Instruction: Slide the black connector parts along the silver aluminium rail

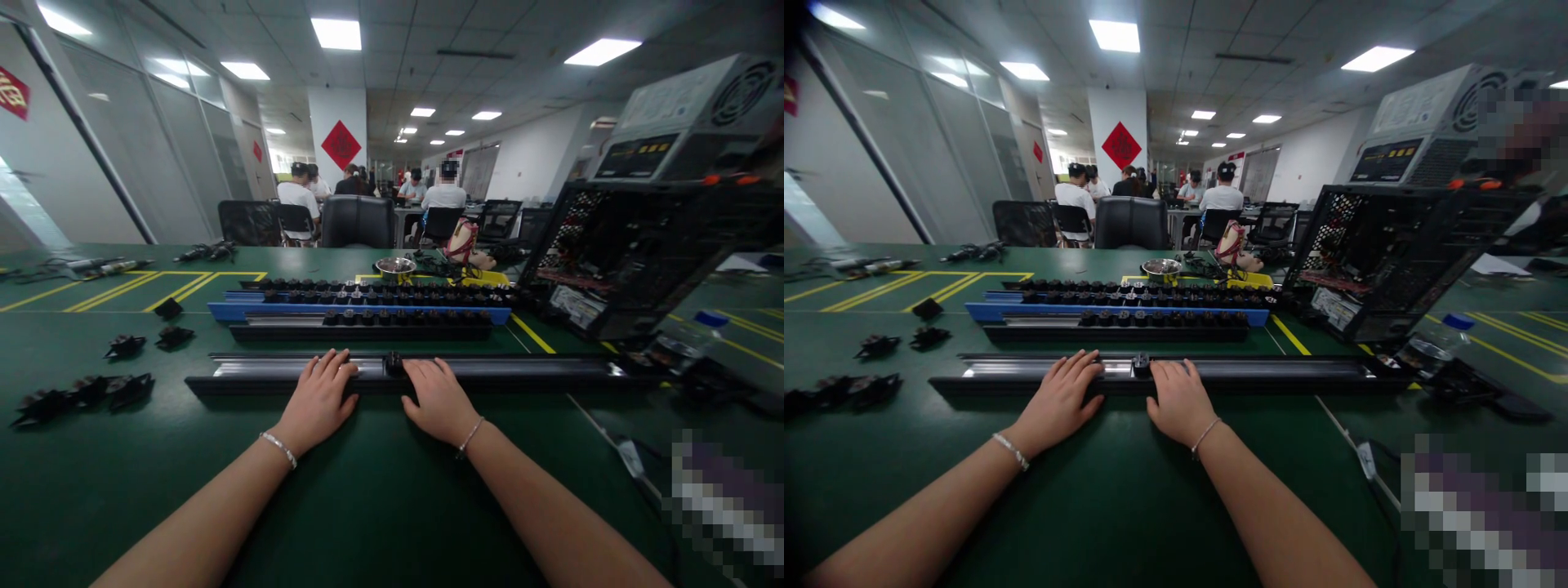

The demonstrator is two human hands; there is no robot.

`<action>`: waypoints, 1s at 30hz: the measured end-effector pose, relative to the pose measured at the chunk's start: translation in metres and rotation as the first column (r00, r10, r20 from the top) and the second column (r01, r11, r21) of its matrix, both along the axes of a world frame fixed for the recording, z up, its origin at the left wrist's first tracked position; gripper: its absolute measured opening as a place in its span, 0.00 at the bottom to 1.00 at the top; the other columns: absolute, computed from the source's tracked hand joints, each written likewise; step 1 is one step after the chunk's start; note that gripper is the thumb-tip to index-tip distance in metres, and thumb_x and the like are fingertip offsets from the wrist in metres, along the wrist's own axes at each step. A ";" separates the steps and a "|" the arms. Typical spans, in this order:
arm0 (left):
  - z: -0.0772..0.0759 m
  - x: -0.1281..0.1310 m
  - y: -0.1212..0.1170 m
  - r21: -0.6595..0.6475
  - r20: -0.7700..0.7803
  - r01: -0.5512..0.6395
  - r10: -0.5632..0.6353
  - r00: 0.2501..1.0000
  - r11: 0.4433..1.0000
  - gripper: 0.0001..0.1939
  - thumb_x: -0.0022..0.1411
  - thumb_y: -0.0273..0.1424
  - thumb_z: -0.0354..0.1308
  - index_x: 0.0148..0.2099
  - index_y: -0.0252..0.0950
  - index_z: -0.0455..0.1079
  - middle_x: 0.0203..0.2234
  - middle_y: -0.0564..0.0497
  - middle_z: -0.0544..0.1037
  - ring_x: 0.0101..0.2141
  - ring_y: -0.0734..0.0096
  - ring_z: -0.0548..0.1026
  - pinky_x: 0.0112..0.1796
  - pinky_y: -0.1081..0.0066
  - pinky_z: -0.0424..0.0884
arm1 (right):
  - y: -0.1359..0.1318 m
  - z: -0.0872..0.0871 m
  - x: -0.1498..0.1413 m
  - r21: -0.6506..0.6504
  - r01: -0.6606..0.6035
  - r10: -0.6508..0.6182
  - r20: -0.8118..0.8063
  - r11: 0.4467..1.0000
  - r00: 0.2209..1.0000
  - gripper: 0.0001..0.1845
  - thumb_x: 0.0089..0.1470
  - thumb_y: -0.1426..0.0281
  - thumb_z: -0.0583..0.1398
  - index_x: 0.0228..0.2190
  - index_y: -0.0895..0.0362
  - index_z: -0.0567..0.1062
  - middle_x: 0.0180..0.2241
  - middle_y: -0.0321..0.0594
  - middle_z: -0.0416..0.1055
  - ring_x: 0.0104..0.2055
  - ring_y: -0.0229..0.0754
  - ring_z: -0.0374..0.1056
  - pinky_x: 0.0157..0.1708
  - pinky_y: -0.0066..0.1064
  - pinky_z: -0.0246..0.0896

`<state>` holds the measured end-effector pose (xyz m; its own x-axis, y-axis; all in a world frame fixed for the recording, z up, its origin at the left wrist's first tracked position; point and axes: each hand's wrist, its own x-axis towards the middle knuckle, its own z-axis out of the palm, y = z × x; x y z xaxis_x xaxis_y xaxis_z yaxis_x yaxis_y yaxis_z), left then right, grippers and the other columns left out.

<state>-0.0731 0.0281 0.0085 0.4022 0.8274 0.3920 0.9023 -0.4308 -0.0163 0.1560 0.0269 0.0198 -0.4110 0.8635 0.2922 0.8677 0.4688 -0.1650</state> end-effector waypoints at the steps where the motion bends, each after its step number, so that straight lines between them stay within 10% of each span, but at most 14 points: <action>1: 0.000 0.000 0.000 -0.003 -0.005 0.007 -0.007 1.000 1.000 0.21 0.58 0.36 0.52 0.54 0.40 0.62 0.59 0.46 0.62 0.60 0.55 0.56 0.57 0.52 0.54 | 0.000 0.001 0.000 0.005 -0.003 0.003 -0.009 1.000 1.000 0.27 0.51 0.66 0.54 0.53 0.62 0.64 0.53 0.49 0.65 0.56 0.46 0.58 0.60 0.46 0.39; 30: -0.002 0.002 -0.004 -0.012 -0.089 0.097 -0.098 0.991 0.995 0.34 0.56 0.36 0.56 0.63 0.56 0.49 0.65 0.49 0.45 0.62 0.45 0.47 0.56 0.41 0.47 | -0.004 0.002 -0.007 -0.061 -0.185 0.186 0.020 0.981 0.982 0.33 0.49 0.71 0.54 0.57 0.54 0.57 0.58 0.43 0.59 0.62 0.46 0.48 0.61 0.51 0.32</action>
<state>-0.0710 0.0240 0.0060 0.5141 0.7855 0.3446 0.8510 -0.5172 -0.0909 0.1495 0.0227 0.0221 -0.5723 0.7869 0.2309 0.7709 0.6122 -0.1758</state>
